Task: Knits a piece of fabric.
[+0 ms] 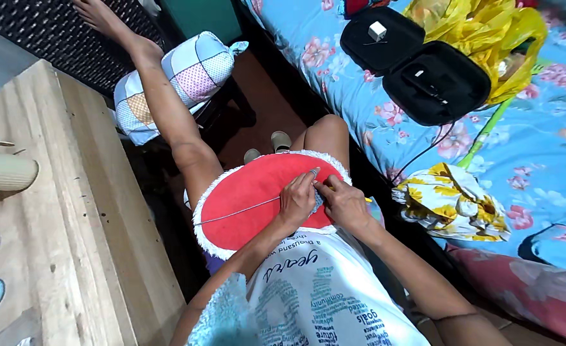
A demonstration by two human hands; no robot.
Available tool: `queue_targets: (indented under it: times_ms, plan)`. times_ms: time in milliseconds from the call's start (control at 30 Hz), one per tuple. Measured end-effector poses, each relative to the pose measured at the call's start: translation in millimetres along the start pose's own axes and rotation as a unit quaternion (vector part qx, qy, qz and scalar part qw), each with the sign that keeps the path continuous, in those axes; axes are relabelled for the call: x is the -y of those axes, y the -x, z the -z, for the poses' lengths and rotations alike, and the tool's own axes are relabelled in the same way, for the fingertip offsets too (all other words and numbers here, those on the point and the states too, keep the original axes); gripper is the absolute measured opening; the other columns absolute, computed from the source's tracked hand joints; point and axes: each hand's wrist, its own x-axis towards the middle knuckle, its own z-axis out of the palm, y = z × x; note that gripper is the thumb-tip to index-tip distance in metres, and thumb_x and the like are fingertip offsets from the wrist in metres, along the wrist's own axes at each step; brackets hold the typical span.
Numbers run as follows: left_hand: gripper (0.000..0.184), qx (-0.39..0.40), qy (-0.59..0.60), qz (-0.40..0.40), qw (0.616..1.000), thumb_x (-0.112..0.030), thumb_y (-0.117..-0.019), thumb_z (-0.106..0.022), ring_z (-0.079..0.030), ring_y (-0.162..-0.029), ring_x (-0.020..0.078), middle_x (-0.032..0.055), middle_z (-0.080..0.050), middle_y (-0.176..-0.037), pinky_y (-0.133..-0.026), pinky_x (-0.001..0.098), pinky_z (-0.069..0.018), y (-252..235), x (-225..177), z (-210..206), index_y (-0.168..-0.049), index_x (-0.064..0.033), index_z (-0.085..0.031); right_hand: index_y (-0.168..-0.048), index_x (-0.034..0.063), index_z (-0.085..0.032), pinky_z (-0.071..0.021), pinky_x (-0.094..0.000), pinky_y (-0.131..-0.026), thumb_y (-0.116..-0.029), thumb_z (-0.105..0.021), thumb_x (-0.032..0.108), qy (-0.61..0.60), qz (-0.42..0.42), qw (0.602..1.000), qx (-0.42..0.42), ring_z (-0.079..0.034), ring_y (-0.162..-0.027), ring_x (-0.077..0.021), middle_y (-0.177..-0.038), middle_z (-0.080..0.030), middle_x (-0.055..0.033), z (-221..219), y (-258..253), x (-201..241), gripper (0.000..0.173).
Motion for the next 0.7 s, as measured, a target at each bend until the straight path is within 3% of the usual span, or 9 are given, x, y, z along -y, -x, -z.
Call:
queue_targets:
  times_ms: [167, 233, 333, 400, 533, 700]
  plan:
    - [0.029, -0.02, 0.039, -0.015, 0.999, 0.001, -0.0921, -0.055, -0.074, -0.085, 0.0238, 0.0134, -0.076, -0.094, -0.079, 0.0379, -0.0603, 0.2, 2.4, 2.0, -0.115, 0.0012, -0.074, -0.118, 0.0102, -0.077, -0.0571, -0.0505, -0.059, -0.0818, -0.064, -0.001, -0.045, -0.03, 0.998, -0.019, -0.07, -0.075, -0.0364, -0.099, -0.069, -0.0202, 2.4, -0.4, -0.1, 0.04]
    - [0.03, -0.028, 0.11, 0.04, 0.993, 0.0, -0.0914, -0.057, -0.073, -0.089, 0.0182, 0.0121, -0.075, -0.099, -0.083, 0.0331, -0.0601, -1.2, -0.3, 8.5, -0.118, 0.0043, -0.07, -0.119, 0.0115, -0.077, -0.0565, -0.048, -0.057, -0.0839, -0.062, -0.002, -0.068, -0.041, 0.996, -0.05, -0.069, -0.073, -0.0334, -0.097, -0.069, -0.0184, 5.3, 1.3, 2.0, 0.04]
    - [0.044, -0.031, 0.218, 0.161, 0.962, -0.003, -0.0896, -0.062, -0.063, -0.079, 0.0084, 0.0079, -0.07, -0.099, -0.071, 0.0236, -0.053, -6.2, -10.1, 24.4, -0.133, 0.0052, -0.06, -0.119, 0.0108, -0.077, -0.0543, -0.0436, -0.053, -0.0848, -0.061, -0.002, -0.094, -0.032, 0.989, -0.114, -0.067, -0.067, -0.0294, -0.092, -0.067, -0.0169, 7.6, 2.8, 10.7, 0.04]
    - [0.049, -0.029, 0.27, 0.196, 0.942, -0.003, -0.0907, -0.064, -0.066, -0.078, 0.0068, 0.0067, -0.072, -0.095, -0.072, 0.0231, -0.0553, -7.1, -16.7, 35.4, -0.138, 0.0065, -0.055, -0.118, 0.0098, -0.078, -0.0529, -0.0414, -0.05, -0.0825, -0.061, -0.002, -0.103, -0.016, 0.983, -0.15, -0.066, -0.064, -0.0279, -0.091, -0.067, -0.0173, 10.0, 1.9, 18.6, 0.041]
    - [0.052, -0.065, 0.327, 0.18, 0.925, 0.003, -0.0885, -0.064, -0.067, -0.083, 0.0059, 0.0083, -0.073, -0.095, -0.076, 0.0208, -0.0547, -6.6, -28.4, 56.5, -0.138, 0.0116, -0.052, -0.118, 0.0088, -0.078, -0.0499, -0.0373, -0.048, -0.0817, -0.061, -0.002, -0.11, 0.014, 0.976, -0.188, -0.063, -0.062, -0.0256, -0.089, -0.066, -0.017, 19.9, -5.0, 35.5, 0.041]
    - [0.054, -0.053, 0.368, 0.187, 0.909, 0.003, -0.0888, -0.061, -0.066, -0.083, 0.006, 0.0058, -0.071, -0.094, -0.077, 0.0209, -0.0539, -4.8, -33.6, 82.4, -0.141, 0.0093, -0.05, -0.118, 0.0097, -0.078, -0.0509, -0.036, -0.049, -0.0849, -0.06, -0.001, -0.123, 0.038, 0.977, -0.171, -0.064, -0.063, -0.0237, -0.091, -0.067, -0.0165, 34.4, -10.0, 47.9, 0.039]
